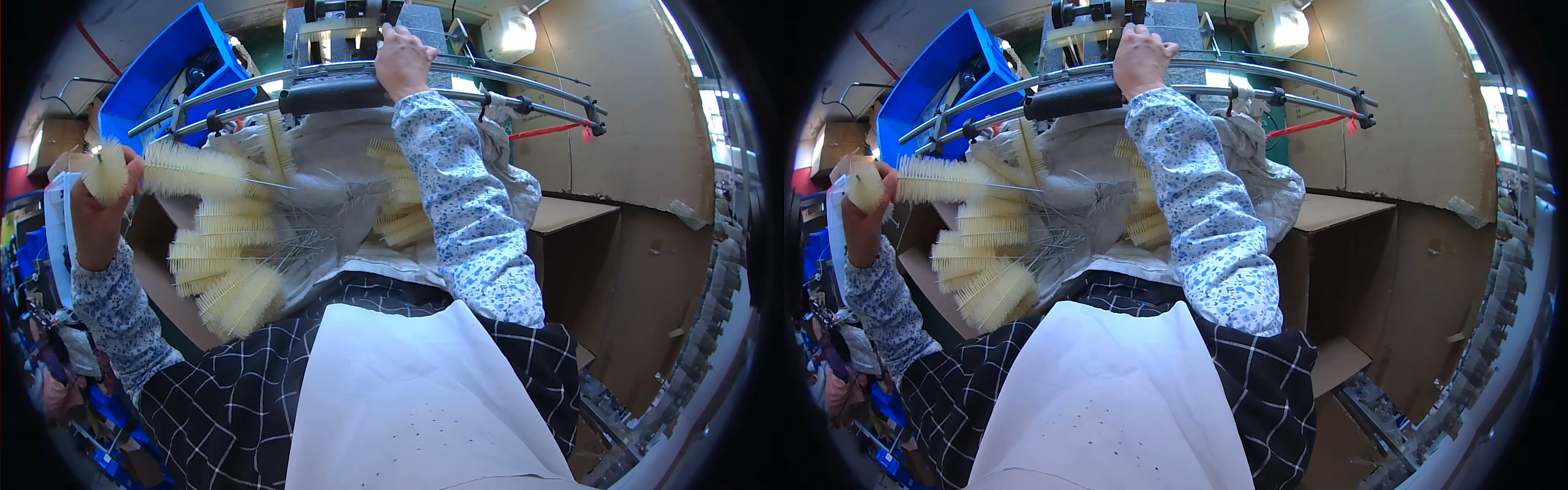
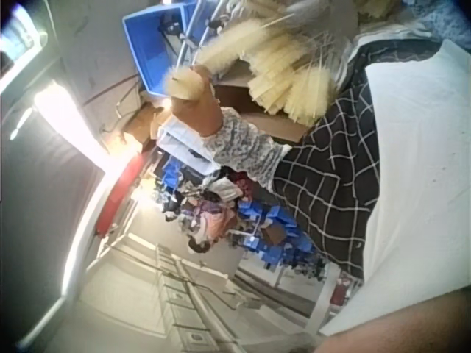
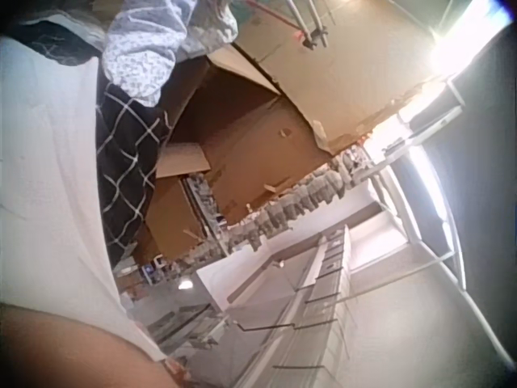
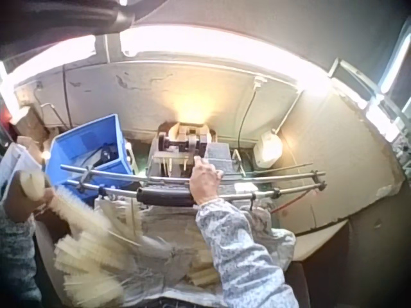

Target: The person trims bottle brushes by inserting the bristles of each brush into a trimming machine one at a time by hand.

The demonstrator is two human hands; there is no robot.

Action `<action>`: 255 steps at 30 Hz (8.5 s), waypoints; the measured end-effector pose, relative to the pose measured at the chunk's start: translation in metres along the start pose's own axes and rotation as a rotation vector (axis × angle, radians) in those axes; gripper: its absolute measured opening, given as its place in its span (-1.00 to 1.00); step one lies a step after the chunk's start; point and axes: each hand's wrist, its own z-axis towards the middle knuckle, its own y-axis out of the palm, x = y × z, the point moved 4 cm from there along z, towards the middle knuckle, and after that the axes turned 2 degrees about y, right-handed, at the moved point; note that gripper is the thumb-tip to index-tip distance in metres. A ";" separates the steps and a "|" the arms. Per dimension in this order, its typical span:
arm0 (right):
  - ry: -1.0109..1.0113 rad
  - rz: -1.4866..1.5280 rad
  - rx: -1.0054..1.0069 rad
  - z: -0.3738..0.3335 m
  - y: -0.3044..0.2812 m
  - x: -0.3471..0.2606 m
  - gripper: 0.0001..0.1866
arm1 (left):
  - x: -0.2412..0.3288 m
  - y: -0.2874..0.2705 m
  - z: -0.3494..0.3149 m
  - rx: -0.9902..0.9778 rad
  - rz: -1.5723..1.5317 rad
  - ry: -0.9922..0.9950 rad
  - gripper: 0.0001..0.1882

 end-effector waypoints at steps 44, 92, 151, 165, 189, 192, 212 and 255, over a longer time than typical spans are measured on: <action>-0.323 0.084 -0.005 -0.039 -0.072 0.045 -0.71 | -0.011 0.123 0.048 -0.601 0.345 0.207 -0.63; -0.043 -0.017 0.084 0.006 -0.021 0.095 -0.68 | -0.123 0.079 0.028 -0.552 -0.119 -0.455 -0.73; -0.498 0.367 0.076 -0.049 -0.097 0.028 -0.79 | -0.010 0.083 0.032 -0.337 0.171 0.117 -0.74; -0.233 -0.174 -0.070 0.014 -0.025 0.085 -0.73 | -0.153 0.090 0.024 -0.361 0.092 -0.216 -0.69; -0.023 -0.061 0.062 0.012 -0.028 0.148 -0.63 | -0.086 0.036 0.040 -0.086 -0.316 -0.014 -0.87; -0.057 0.011 0.053 0.012 -0.015 0.134 -0.65 | -0.073 0.014 0.036 -0.010 -0.308 0.003 -0.90; -0.043 -0.045 0.028 -0.001 0.003 0.010 -0.72 | -0.039 -0.003 0.043 0.086 -0.284 0.112 -0.89; -0.116 1.423 -1.208 -0.109 -0.097 -0.032 -0.49 | 0.078 0.098 0.043 0.027 -0.265 0.411 -0.90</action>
